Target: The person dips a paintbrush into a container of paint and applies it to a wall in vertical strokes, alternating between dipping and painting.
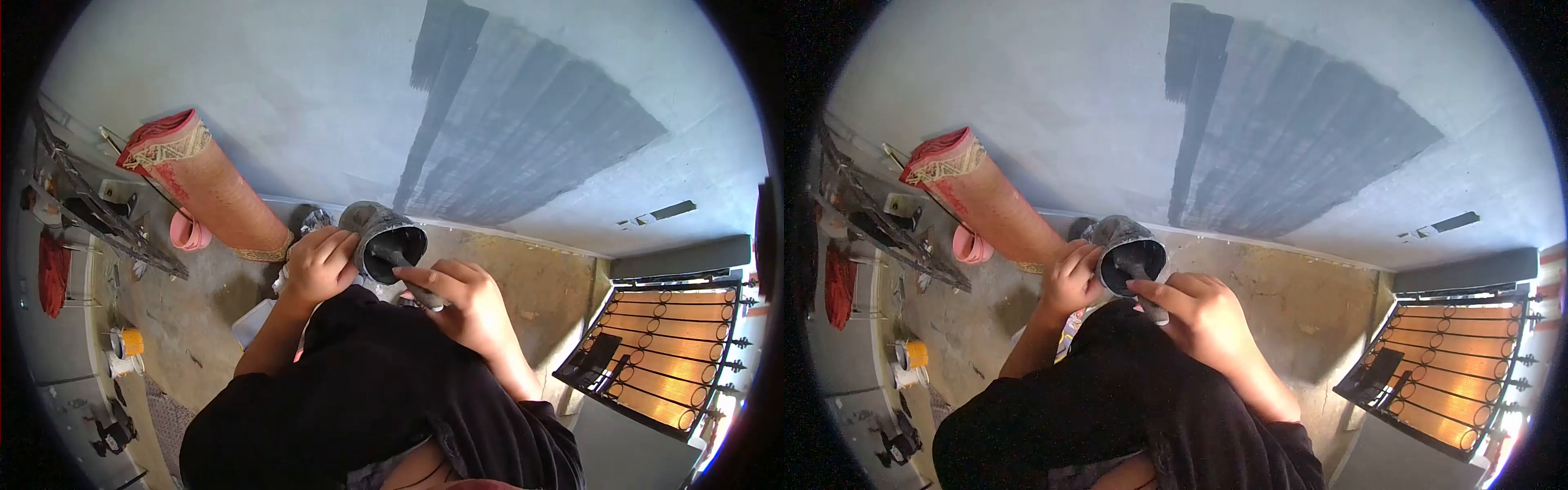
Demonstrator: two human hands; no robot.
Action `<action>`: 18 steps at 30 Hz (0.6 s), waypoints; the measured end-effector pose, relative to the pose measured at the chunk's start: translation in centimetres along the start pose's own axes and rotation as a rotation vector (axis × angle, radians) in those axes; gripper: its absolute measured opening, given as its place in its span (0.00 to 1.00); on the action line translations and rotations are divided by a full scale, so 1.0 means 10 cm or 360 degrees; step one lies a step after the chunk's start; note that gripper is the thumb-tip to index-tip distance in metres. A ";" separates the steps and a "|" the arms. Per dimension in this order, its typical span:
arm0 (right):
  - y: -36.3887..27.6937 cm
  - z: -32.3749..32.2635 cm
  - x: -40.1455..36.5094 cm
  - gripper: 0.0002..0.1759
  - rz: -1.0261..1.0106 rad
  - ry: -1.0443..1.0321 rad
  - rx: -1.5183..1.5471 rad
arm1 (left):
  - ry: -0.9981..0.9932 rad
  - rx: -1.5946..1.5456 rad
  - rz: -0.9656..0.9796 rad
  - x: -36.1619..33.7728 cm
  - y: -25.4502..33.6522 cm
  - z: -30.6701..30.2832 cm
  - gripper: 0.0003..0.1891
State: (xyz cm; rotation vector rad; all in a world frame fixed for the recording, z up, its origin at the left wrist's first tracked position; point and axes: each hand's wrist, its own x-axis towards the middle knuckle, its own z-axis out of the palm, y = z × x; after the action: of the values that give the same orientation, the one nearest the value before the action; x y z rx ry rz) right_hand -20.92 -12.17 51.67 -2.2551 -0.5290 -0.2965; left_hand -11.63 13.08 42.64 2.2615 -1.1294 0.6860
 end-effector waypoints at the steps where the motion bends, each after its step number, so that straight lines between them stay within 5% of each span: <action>1: 0.02 0.03 0.02 0.24 -0.0001 0.0010 -0.0004 | -0.0018 -0.0011 0.0023 0.01 -0.05 0.00 0.19; 10: -0.03 -0.05 0.05 0.17 -0.0062 0.0179 0.0120 | -0.0153 -0.0102 -0.0075 0.08 -0.22 0.01 0.21; 13: 0.00 -0.01 -0.04 0.13 0.0096 0.0390 0.0275 | -0.0138 -0.0051 -0.0025 0.09 -0.25 0.02 0.20; 15: -0.05 0.07 -0.13 0.08 0.0671 0.0864 0.0759 | -0.0150 -0.0013 -0.0027 0.11 -0.25 0.01 0.20; 18: -0.04 0.08 -0.13 0.06 0.0689 0.1049 0.1079 | -0.0150 0.0031 -0.0014 0.11 -0.19 0.00 0.20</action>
State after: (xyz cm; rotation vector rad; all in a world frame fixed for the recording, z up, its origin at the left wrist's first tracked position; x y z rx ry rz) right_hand -22.22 -11.64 50.94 -1.4383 0.1960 -0.5143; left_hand -9.49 13.43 42.94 2.3354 -1.1605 0.5944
